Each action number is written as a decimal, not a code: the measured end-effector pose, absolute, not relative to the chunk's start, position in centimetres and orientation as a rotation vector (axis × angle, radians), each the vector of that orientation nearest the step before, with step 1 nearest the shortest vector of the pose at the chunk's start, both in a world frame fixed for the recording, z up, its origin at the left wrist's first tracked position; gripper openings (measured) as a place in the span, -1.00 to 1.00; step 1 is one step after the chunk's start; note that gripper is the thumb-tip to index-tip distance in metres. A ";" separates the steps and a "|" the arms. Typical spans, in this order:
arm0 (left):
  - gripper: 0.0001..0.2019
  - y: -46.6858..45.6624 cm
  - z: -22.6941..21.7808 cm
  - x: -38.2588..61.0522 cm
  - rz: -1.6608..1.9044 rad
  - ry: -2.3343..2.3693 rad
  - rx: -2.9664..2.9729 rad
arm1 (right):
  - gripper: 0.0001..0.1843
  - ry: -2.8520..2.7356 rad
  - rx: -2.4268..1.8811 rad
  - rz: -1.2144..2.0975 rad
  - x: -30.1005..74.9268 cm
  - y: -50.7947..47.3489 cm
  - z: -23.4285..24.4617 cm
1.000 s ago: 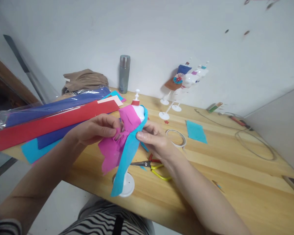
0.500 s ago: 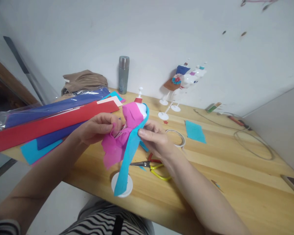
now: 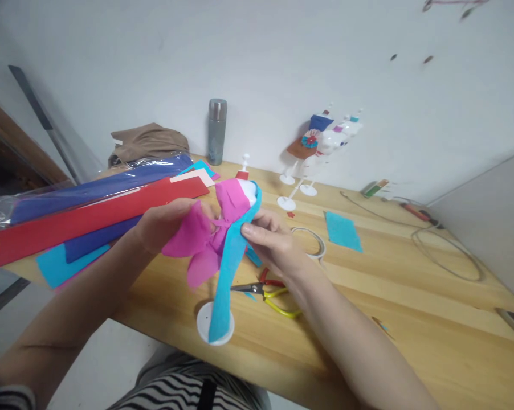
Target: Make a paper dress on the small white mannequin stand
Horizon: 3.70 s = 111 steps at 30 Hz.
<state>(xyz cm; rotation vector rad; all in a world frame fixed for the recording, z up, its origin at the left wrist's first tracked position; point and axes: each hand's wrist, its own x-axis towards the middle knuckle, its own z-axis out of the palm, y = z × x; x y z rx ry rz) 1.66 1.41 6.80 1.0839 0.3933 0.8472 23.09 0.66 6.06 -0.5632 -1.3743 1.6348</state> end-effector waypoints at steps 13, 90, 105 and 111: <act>-0.58 1.2 7.5 1.2 0.824 0.434 1.296 | -0.72 -1.382 -0.625 1.604 23.3 0.7 6.1; -0.82 -4.8 6.5 2.5 1.243 1.196 1.979 | -0.73 -1.512 -0.640 1.164 24.7 0.4 5.9; -0.84 -7.2 5.9 3.2 1.623 1.253 2.915 | -0.92 -1.555 -0.671 0.829 23.9 -1.7 6.7; -0.76 -7.3 6.3 3.0 1.660 1.211 2.989 | -0.85 -1.580 -0.608 0.837 24.6 -1.0 4.8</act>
